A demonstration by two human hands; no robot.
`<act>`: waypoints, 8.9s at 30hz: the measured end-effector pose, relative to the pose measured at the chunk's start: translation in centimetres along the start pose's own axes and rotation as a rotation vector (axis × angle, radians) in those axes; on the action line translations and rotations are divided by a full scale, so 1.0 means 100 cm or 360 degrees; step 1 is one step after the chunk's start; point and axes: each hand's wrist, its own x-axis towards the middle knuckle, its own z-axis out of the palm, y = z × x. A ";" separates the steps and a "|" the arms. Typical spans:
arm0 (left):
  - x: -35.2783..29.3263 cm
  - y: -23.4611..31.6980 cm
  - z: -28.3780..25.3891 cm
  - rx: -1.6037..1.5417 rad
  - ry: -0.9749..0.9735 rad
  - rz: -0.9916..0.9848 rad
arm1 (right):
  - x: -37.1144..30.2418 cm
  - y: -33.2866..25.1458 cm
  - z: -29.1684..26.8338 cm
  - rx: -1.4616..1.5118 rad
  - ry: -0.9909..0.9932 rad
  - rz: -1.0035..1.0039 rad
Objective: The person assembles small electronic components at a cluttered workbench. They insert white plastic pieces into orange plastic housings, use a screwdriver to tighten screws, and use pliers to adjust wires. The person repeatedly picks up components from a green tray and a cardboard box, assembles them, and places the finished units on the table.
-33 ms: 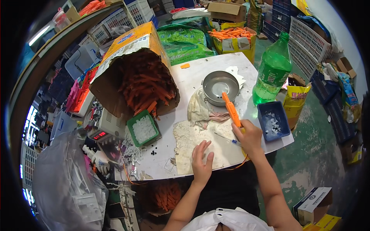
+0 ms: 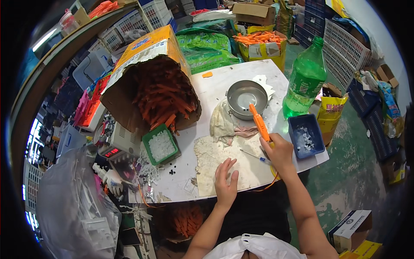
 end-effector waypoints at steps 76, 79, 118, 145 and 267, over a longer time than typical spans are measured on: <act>-0.154 -0.015 -0.115 -0.0559 0.0767 -0.0377 | -0.124 -0.095 -0.044 0.0949 -0.1173 0.0176; -0.191 -0.061 -0.156 0.0549 0.1072 -0.0674 | -0.123 -0.082 -0.045 0.1008 -0.1142 0.0409; 0.079 0.072 -0.071 0.1002 -0.0836 0.2162 | -0.048 -0.075 -0.058 0.0203 -0.0373 -0.0640; -0.022 0.033 -0.005 -0.1186 -0.0275 -0.0566 | -0.088 -0.064 -0.032 0.0241 -0.0391 -0.0490; -0.044 0.024 -0.053 -0.1255 -0.0703 -0.0955 | -0.063 -0.039 -0.094 0.0458 -0.1113 -0.0724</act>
